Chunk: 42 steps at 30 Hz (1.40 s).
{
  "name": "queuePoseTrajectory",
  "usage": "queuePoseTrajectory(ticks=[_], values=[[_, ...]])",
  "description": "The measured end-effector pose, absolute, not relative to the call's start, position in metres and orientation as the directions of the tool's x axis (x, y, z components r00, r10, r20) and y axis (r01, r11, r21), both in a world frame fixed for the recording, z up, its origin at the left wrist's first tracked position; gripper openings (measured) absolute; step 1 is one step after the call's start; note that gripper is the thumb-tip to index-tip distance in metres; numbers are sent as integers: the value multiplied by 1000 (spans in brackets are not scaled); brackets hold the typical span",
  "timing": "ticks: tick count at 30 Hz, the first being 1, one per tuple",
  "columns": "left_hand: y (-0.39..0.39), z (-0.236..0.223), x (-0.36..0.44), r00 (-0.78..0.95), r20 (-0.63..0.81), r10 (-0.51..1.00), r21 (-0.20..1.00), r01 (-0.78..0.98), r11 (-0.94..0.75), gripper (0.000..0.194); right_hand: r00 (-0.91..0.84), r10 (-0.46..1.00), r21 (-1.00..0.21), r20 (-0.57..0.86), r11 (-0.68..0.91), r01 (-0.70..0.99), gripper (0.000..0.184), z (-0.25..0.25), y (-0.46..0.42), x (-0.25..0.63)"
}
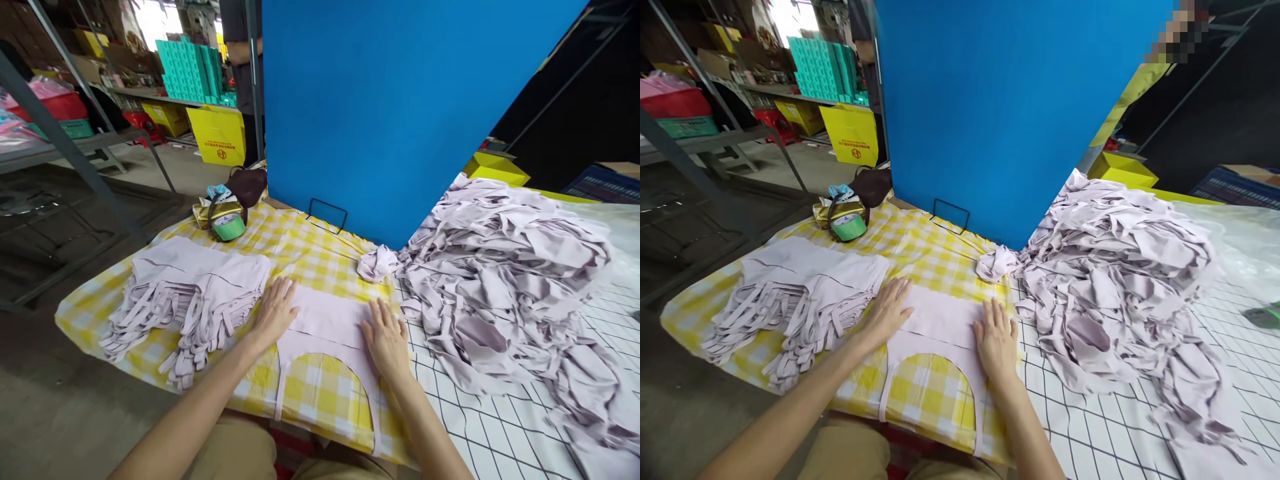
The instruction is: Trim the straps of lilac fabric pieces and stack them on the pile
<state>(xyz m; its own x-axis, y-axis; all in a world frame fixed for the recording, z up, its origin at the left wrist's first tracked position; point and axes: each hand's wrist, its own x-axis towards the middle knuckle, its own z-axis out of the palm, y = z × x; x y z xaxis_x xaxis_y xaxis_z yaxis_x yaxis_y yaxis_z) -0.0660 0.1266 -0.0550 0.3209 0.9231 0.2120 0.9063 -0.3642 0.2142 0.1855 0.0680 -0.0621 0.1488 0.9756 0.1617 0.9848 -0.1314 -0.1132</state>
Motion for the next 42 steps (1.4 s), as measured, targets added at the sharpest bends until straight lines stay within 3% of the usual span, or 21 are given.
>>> queuePoseTrajectory(ticks=[4,13,16,19,22,24,26,28,30,34,39,42], values=[[111,-72,-81,461,102,882,185,862,-472,48,43,999,-72,-14,-44,996,51,-78,42,198],[99,-68,-86,414,3,910,154,899,-409,53,119,989,-133,-85,-130,983,53,-69,39,204],[96,-66,-88,415,-44,909,151,902,-405,53,97,994,-221,-45,-105,970,51,-57,35,200],[90,-61,-91,418,-36,908,146,901,-409,52,118,993,-432,-8,-110,895,39,-31,0,193],[80,-55,-81,478,7,878,169,865,-472,51,-12,970,-663,-241,-156,732,38,-7,-55,183],[71,-51,-64,539,19,842,207,821,-531,51,-143,893,-695,-426,-222,684,39,-7,-89,176],[60,-49,-41,623,27,782,258,752,-607,50,-96,848,-659,-521,-329,676,36,-25,-115,170],[48,-49,-17,715,43,698,306,656,-690,50,119,871,-663,-476,-444,602,37,-54,-128,163],[37,-52,4,776,62,628,337,576,-745,51,286,863,-762,-416,-502,409,47,-80,-133,155],[23,-63,24,803,68,592,352,536,-767,53,299,847,-880,-439,-473,47,47,-94,-136,146],[20,-69,22,796,91,598,328,543,-773,51,210,870,-876,-446,-472,100,44,-64,-159,157],[19,-69,22,788,86,610,318,558,-766,50,258,853,-872,-455,-485,64,43,-46,-175,165]])
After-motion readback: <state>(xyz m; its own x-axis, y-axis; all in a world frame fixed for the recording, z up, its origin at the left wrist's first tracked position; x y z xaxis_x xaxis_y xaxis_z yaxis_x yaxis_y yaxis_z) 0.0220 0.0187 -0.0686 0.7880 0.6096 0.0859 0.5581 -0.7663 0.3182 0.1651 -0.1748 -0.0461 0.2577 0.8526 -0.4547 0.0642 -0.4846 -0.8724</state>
